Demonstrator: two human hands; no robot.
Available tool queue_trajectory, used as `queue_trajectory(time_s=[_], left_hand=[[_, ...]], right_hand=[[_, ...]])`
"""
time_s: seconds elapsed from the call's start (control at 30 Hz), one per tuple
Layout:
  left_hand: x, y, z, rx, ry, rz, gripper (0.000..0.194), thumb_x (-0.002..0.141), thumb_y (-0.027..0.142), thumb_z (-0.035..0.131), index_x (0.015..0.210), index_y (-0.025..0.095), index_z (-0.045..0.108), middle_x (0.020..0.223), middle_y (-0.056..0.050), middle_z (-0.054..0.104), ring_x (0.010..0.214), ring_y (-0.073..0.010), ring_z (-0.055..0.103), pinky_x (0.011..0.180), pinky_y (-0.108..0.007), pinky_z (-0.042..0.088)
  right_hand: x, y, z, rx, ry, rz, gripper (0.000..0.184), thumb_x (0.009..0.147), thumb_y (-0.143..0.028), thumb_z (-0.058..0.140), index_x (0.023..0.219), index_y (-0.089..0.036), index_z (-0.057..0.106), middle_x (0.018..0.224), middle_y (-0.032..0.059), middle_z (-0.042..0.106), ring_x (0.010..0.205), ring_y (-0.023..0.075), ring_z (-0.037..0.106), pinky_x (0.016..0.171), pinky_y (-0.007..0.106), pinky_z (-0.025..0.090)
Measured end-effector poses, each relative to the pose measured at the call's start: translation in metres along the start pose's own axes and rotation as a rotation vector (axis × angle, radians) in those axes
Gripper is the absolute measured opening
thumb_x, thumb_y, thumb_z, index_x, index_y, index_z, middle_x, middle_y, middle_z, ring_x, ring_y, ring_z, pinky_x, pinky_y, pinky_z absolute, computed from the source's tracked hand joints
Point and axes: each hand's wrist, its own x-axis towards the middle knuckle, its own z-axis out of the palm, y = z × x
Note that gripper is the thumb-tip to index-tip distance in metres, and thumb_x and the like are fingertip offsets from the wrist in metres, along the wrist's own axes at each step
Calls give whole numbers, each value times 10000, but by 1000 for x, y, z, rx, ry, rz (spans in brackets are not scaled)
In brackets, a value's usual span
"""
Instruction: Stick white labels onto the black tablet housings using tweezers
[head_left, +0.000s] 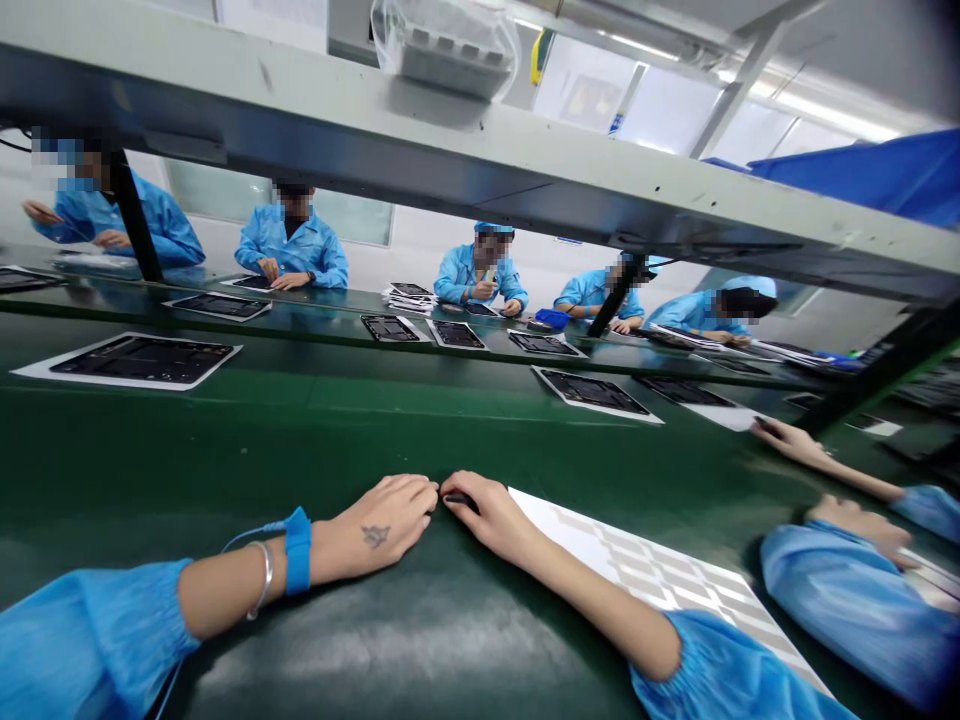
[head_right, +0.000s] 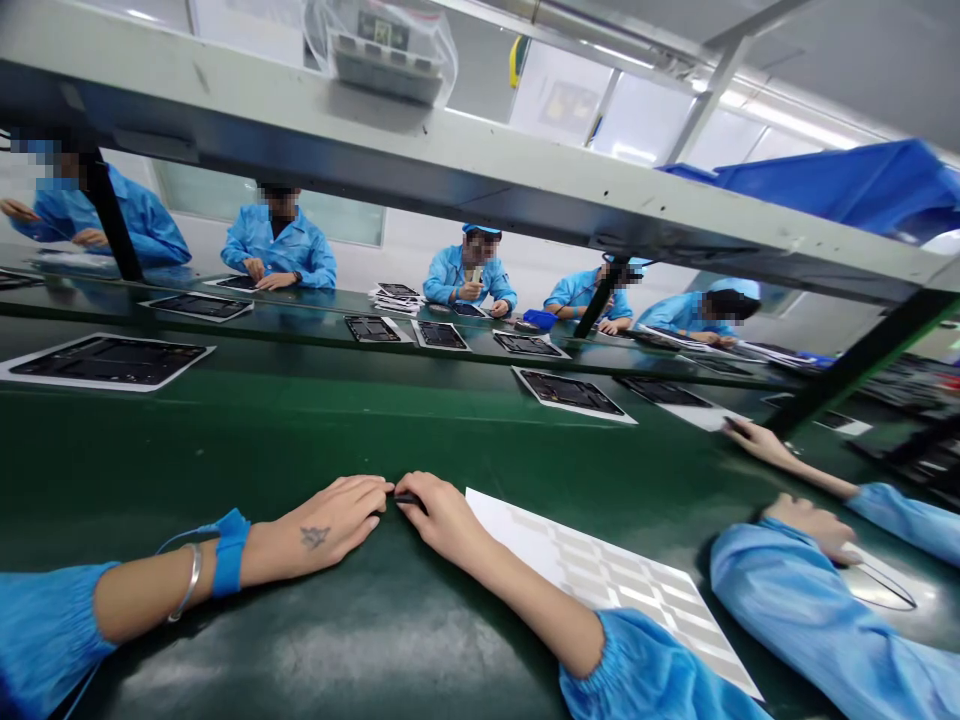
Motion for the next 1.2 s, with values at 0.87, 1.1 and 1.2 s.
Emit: queue_trajectory(time_s=[0.87,1.1,1.2], left_hand=[[-1,0,4,-4,50,4,170,1001,172,395,1086,166,542,1210,-114,633,1200,-252,579,1038,-420,473],[-1,2,1,8,45,8,169,1000,167,388,1083,171,535,1186,-107,631,1180,-249,582,1033,-403,469],[-1,2,1,18,33,12,153,993,157,407,1075,157,536,1175,-115,632,1181,-253,581,1041,-394,462]], right_hand=[[1,3,1,-2,-15,-3,168,880,-84,505,912,-206,617,896,52,693,850,215,646,759,313,458],[0,3,1,-8,-19,-3,161,882,-112,490,910,-213,612,897,49,693,859,214,645,759,315,462],[0,3,1,-11,-21,0,168,883,-111,489,920,-215,616,905,48,696,866,212,649,764,313,464]])
